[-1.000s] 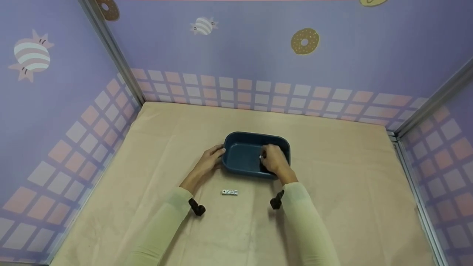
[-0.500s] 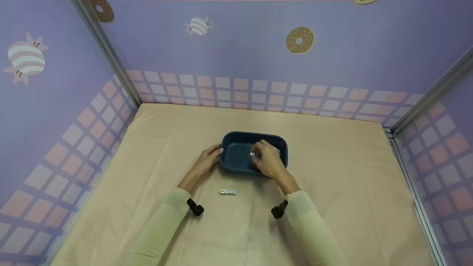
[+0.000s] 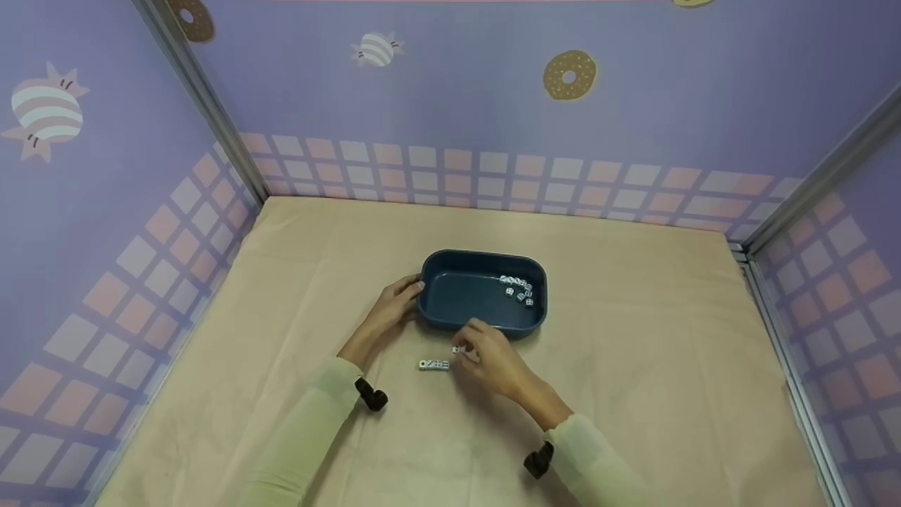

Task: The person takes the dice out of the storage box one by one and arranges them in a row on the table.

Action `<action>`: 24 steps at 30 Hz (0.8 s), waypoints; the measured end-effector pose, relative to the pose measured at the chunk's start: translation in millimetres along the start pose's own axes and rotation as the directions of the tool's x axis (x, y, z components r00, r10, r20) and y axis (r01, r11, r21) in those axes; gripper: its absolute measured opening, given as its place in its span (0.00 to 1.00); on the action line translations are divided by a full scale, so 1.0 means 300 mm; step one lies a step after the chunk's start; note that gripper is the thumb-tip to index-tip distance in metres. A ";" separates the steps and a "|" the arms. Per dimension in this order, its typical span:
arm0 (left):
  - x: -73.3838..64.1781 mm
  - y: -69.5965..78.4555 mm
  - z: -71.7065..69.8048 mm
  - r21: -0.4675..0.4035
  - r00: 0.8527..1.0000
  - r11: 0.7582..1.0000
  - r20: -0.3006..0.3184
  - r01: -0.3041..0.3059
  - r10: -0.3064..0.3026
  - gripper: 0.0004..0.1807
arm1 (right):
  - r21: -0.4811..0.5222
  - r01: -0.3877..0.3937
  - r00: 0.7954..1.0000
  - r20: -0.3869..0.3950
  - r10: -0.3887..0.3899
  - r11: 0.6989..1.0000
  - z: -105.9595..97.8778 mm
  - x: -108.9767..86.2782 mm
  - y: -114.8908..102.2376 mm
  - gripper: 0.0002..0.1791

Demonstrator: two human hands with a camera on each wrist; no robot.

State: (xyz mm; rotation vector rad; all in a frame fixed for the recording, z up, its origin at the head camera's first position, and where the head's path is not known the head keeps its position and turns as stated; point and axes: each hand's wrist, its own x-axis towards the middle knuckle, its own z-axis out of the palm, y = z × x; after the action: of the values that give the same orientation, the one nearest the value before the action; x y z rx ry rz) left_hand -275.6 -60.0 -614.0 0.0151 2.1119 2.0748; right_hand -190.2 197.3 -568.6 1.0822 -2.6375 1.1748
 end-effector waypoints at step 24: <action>0.003 -0.007 -0.001 -0.028 1.000 1.000 0.011 0.007 -0.007 0.29 | 0.039 -0.142 0.990 -0.008 0.142 0.989 0.176 -0.078 0.063 0.13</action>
State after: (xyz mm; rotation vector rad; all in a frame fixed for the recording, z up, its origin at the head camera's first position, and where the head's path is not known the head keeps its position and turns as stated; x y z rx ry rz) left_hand -276.1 -60.3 -616.2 0.0157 2.0728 2.0955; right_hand -173.0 184.1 -625.3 0.9038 -2.7341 1.2577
